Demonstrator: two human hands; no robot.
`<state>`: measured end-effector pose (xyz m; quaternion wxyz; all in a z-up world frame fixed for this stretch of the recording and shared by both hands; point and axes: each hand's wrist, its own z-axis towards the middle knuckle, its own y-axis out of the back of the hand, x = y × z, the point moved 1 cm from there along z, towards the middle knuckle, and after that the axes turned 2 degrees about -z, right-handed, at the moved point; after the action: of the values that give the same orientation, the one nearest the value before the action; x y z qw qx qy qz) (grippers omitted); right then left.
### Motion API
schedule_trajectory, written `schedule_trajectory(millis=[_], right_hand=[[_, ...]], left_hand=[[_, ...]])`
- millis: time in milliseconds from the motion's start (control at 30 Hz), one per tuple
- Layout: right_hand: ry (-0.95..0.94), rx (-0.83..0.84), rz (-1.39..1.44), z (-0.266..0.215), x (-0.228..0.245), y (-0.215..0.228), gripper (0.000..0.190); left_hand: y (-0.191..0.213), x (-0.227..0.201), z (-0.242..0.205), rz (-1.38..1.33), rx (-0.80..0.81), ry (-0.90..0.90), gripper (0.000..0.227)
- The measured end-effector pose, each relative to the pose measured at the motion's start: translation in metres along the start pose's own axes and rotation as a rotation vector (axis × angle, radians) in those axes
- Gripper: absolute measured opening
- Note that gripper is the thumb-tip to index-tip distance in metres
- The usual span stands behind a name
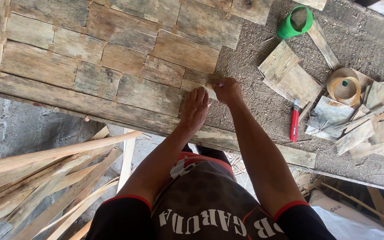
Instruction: Fitting and securing small wood pieces onto a larger panel using a utility knife and tape.
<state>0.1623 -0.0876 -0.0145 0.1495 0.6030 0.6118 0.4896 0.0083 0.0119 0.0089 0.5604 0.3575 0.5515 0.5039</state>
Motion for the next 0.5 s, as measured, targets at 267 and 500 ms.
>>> schedule_trajectory(millis=[267,500], right_hand=[[0.016,-0.029,-0.048,0.003,-0.002,-0.007,0.03],[-0.025,-0.025,0.022,0.001,0.0,-0.006,0.026]], left_hand=[[-0.009,0.003,-0.004,0.014,-0.054,-0.04,0.058],[-0.019,0.008,-0.004,0.032,0.011,-0.1,0.055]])
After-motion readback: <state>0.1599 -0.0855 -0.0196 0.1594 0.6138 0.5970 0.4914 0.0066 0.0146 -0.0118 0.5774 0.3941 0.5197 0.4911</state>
